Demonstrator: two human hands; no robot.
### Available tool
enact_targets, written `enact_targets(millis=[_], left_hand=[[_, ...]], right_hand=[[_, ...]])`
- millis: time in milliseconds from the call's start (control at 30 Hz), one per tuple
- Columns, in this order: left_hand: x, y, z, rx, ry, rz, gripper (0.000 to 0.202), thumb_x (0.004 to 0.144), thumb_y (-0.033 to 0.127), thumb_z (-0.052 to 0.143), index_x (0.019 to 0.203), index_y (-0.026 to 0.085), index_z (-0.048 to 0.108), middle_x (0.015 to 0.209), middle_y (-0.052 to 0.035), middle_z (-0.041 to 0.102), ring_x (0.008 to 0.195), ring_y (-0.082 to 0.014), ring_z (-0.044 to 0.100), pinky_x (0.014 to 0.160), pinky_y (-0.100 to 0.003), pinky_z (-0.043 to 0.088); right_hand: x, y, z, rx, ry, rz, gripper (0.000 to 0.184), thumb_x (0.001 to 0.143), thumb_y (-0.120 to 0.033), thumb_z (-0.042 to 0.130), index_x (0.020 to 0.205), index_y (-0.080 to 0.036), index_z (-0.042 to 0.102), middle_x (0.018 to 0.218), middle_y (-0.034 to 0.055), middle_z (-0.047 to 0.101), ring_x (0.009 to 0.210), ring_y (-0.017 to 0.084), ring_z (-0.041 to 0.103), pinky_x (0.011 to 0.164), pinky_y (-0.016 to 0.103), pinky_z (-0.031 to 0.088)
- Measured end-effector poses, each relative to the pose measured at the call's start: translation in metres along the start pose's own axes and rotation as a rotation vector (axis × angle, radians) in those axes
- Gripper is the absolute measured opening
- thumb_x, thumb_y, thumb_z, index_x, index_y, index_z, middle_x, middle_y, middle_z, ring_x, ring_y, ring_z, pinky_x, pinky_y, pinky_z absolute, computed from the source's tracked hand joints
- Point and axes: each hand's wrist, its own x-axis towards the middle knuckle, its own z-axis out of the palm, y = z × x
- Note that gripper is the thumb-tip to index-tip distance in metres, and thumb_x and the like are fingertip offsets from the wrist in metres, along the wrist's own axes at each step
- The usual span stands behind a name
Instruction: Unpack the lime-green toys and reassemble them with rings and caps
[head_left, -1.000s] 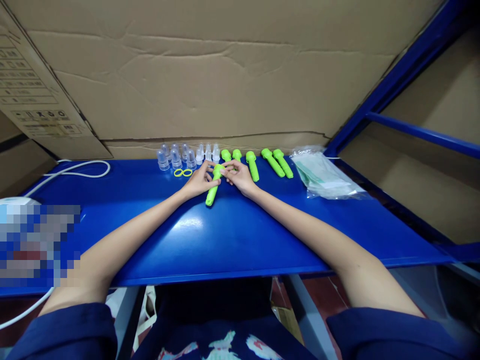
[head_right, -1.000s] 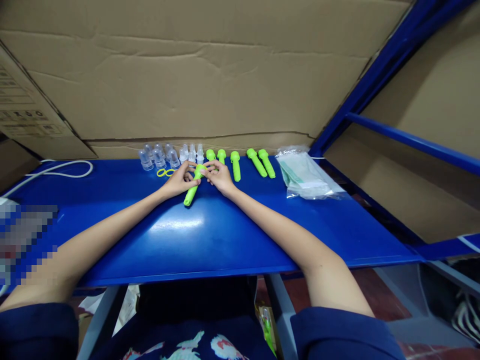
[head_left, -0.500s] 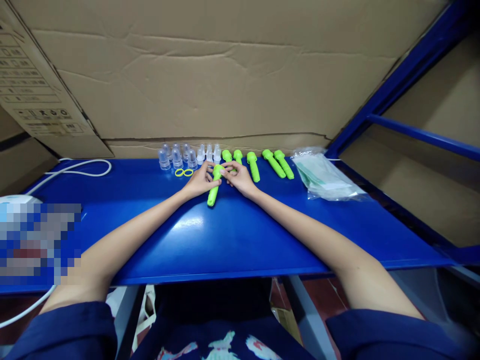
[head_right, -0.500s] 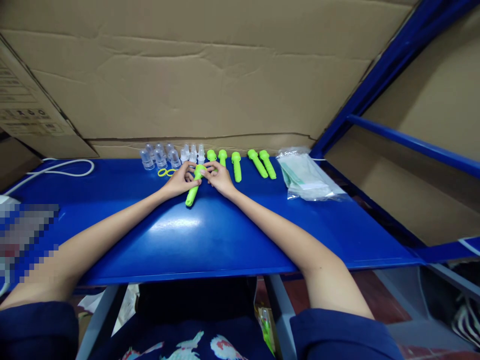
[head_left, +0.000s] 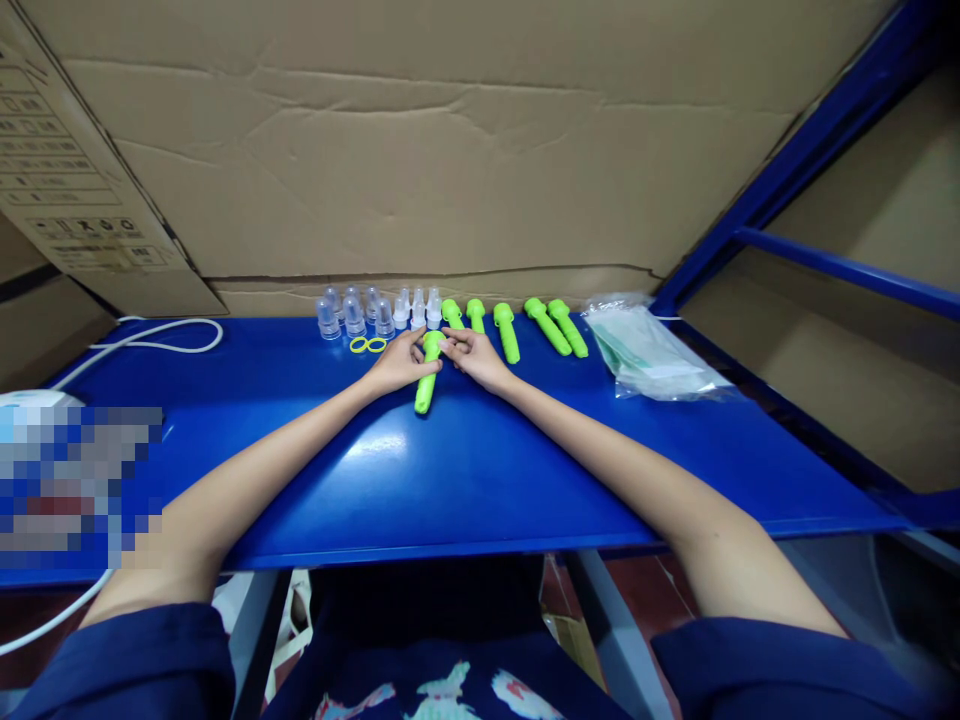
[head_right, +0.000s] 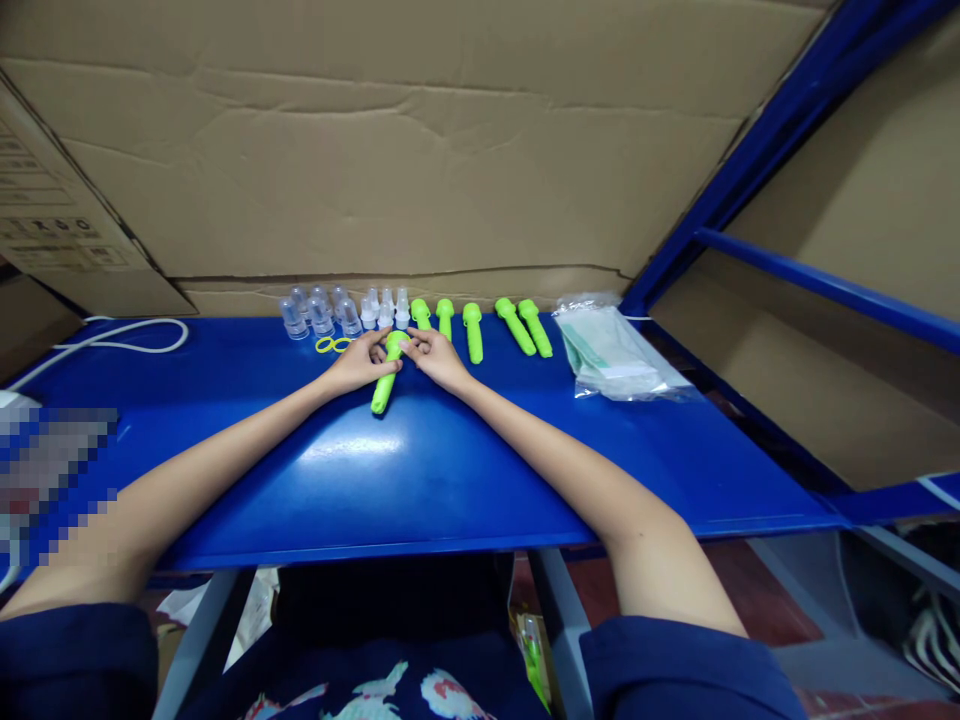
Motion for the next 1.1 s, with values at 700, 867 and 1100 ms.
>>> enact_targets(millis=[700,867,1100], left_hand=[[-0.0005,0.0003,0.0002,-0.188,-0.031,0.049,0.061,0.066,0.018,0.077,0.122,0.017,0.052,0.094,0.0008,0.057,0.055,-0.0026,0.051,0.053,-0.018,0.041],[-0.002,0.0023,0.0004,-0.183,-0.023,0.036,0.062,0.066,0.019,0.077,0.123,0.016,0.052,0.096,-0.0002,0.059,0.056,-0.0032,0.051,0.055,-0.019,0.042],[-0.0013,0.0038,0.0,-0.132,-0.022,-0.033,0.064,0.063,0.019,0.079,0.121,0.01,0.054,0.099,-0.0043,0.061,0.06,-0.0053,0.054,0.057,-0.021,0.044]], right_hand=[[-0.0017,-0.0042,-0.0012,0.094,-0.064,-0.045,0.055,0.071,-0.059,0.078,0.107,-0.023,0.059,0.085,-0.001,0.055,0.05,0.005,0.041,0.043,0.021,0.033],[-0.0028,-0.0055,-0.0004,0.09,-0.058,-0.047,0.055,0.071,-0.06,0.078,0.107,-0.023,0.059,0.084,-0.0014,0.054,0.05,0.006,0.04,0.045,0.022,0.034],[-0.0018,-0.0035,-0.0012,0.089,-0.066,-0.064,0.053,0.072,-0.057,0.079,0.107,-0.022,0.06,0.084,-0.0015,0.054,0.051,0.005,0.038,0.044,0.021,0.032]])
